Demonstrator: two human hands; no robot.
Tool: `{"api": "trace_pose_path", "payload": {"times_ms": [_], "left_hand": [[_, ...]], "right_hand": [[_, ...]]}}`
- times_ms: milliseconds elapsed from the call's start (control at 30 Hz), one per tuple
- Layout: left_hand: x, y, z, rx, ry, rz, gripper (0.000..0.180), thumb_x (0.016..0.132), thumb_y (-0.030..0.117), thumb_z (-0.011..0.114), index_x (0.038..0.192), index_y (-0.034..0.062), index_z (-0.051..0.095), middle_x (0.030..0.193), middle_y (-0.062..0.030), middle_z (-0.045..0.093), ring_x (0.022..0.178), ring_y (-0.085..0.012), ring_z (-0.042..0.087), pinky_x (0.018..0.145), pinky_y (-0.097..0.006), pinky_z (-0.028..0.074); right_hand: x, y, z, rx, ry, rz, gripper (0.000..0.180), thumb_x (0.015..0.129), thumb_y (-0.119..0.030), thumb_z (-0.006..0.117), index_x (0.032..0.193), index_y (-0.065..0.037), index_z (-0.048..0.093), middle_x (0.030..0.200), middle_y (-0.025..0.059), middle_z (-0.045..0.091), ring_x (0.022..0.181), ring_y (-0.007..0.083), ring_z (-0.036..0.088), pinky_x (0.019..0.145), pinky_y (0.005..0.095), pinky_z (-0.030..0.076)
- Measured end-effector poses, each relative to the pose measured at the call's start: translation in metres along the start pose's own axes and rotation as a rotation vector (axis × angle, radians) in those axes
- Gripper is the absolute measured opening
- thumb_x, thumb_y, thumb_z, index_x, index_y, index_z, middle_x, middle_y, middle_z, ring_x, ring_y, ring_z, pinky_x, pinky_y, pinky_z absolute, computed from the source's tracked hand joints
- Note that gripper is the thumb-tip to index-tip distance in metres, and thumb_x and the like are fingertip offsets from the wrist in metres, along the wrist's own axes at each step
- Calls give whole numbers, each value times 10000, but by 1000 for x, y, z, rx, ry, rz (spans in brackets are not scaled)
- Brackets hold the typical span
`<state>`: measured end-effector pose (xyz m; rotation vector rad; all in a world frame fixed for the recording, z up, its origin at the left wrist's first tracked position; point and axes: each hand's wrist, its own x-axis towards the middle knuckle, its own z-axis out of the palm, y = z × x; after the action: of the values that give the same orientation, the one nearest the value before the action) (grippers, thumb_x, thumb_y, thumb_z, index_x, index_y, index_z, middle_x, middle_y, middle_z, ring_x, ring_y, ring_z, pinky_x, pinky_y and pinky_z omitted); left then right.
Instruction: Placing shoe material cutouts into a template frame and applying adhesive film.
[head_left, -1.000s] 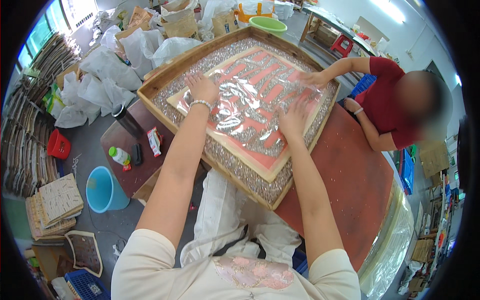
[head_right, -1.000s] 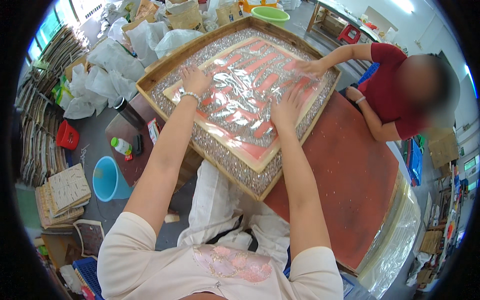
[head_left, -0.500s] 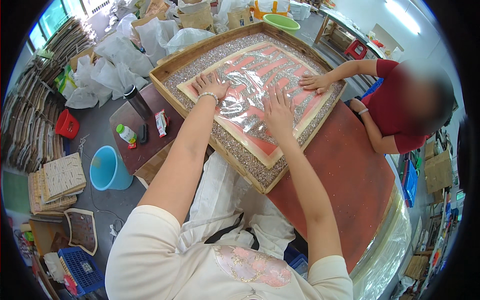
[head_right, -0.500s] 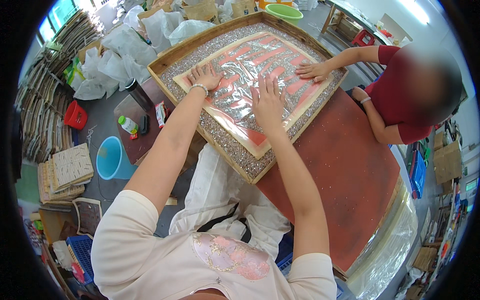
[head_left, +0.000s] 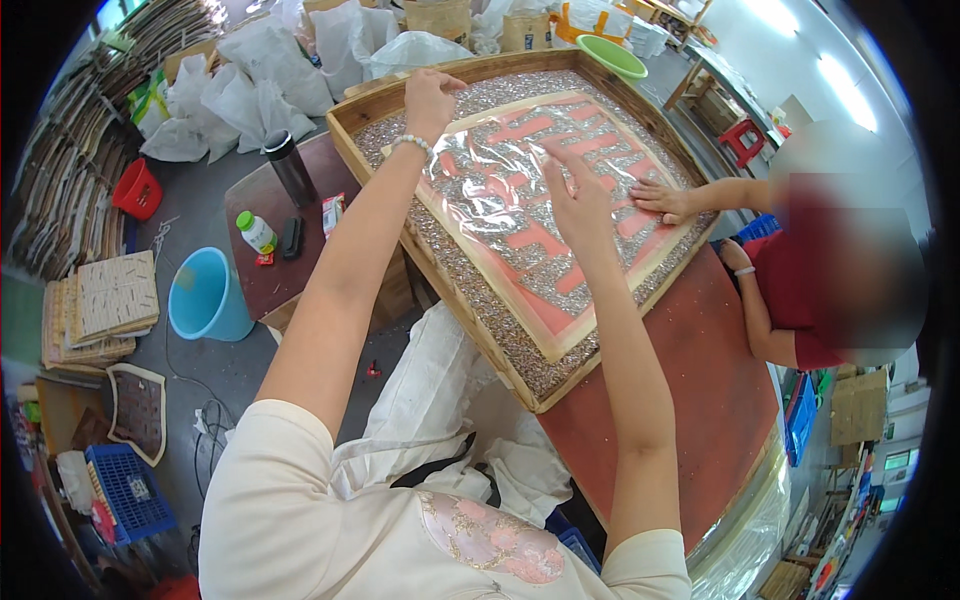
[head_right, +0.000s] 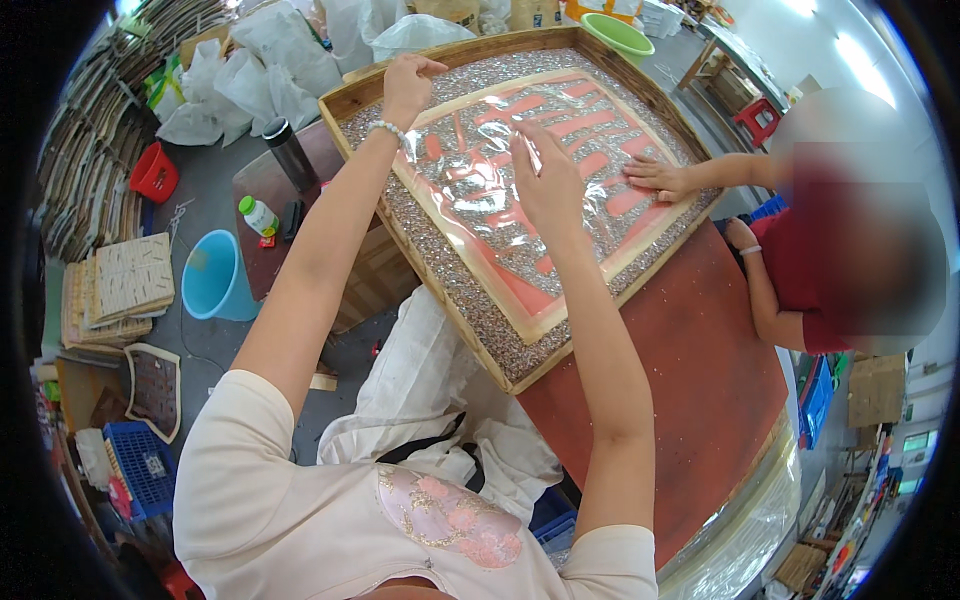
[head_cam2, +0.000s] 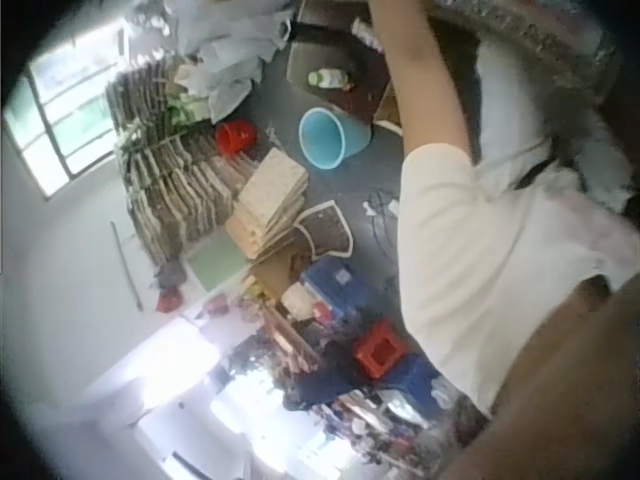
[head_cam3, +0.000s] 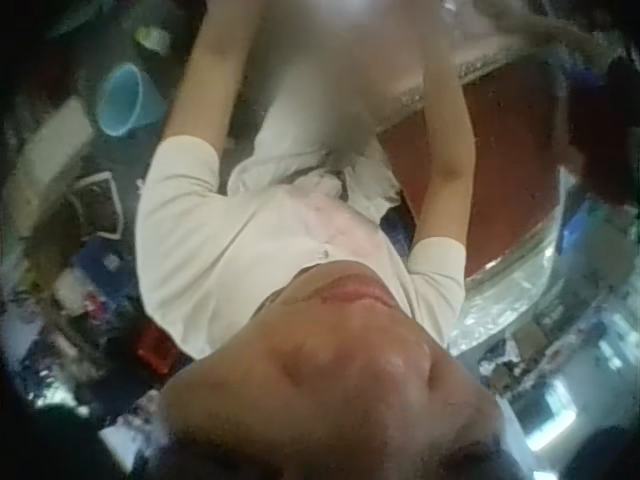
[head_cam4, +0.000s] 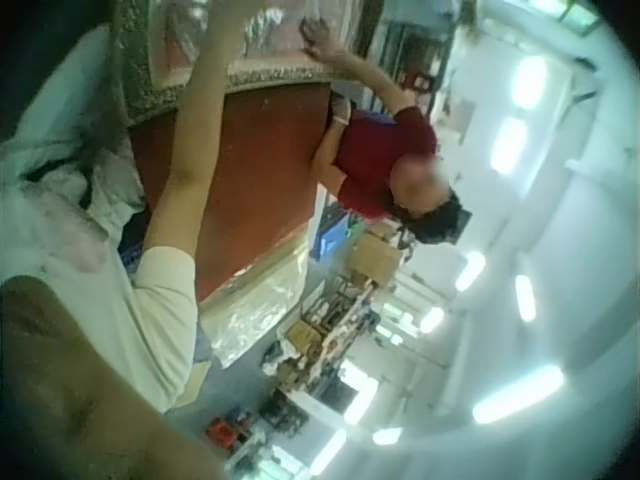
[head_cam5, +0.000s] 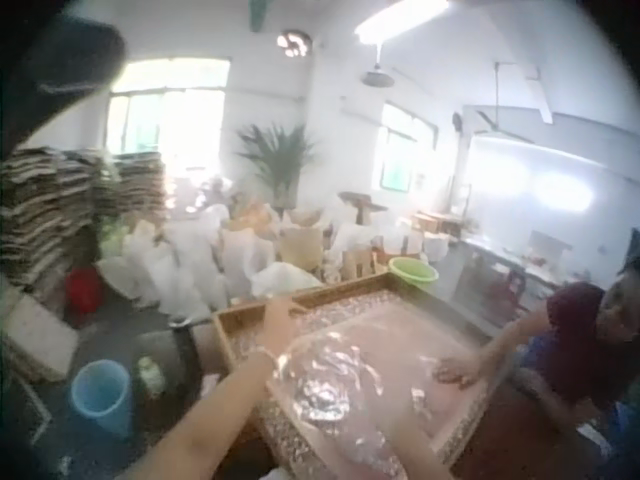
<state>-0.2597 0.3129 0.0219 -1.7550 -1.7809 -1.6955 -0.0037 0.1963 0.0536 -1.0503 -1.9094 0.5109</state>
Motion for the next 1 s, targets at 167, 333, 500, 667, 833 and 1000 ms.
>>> {"api": "trace_pose_path", "payload": {"times_ms": [167, 333, 500, 667, 833, 1000], "left_hand": [[4, -17, 26, 168, 105, 77, 212, 677, 44, 601, 816, 122, 742, 947, -128, 657, 1008, -295, 547, 968, -410, 388], [-15, -40, 32, 199, 49, -80, 182, 751, 134, 582, 866, 101, 719, 1009, -123, 660, 1100, -306, 517, 1091, -389, 287], [-12, -33, 20, 197, 34, -155, 161, 770, 161, 582, 845, 85, 702, 959, -130, 657, 1078, -307, 518, 1038, -407, 327], [-25, -36, 32, 215, -18, -141, 167, 794, 182, 574, 823, 69, 693, 951, -139, 642, 1037, -312, 522, 973, -413, 364], [-19, -38, 26, 234, -9, -166, 173, 793, 198, 580, 830, 72, 694, 952, -134, 634, 1033, -303, 520, 953, -416, 373], [-27, -27, 33, 251, -129, -160, 167, 788, 187, 585, 851, 77, 694, 974, -137, 631, 1048, -299, 517, 969, -427, 356]], "right_hand": [[-42, 77, 77, -635, -201, -118, 508, 965, -374, 390, 1395, -105, 364, 1471, 146, 313, 1381, 336, 245, 1087, 555, 224], [26, 37, 68, -412, -619, 262, 529, 970, -371, 363, 1421, -96, 326, 1483, 151, 291, 1352, 343, 300, 1088, 525, 238], [23, 38, 97, -464, 182, -331, 529, 970, -349, 367, 1417, -70, 320, 1485, 144, 287, 1343, 343, 314, 1088, 523, 239], [13, 59, 123, -638, -432, -165, 527, 961, -350, 397, 1407, -73, 346, 1464, 143, 332, 1360, 318, 296, 1098, 512, 230], [56, 18, 118, -341, 79, -222, 563, 960, -431, 339, 1426, -116, 343, 1440, 148, 376, 1376, 316, 270, 1107, 498, 217], [27, 73, 159, -723, -122, -358, 480, 965, -354, 350, 1375, -110, 405, 1322, 170, 506, 1263, 341, 431, 1052, 480, 292]]}}
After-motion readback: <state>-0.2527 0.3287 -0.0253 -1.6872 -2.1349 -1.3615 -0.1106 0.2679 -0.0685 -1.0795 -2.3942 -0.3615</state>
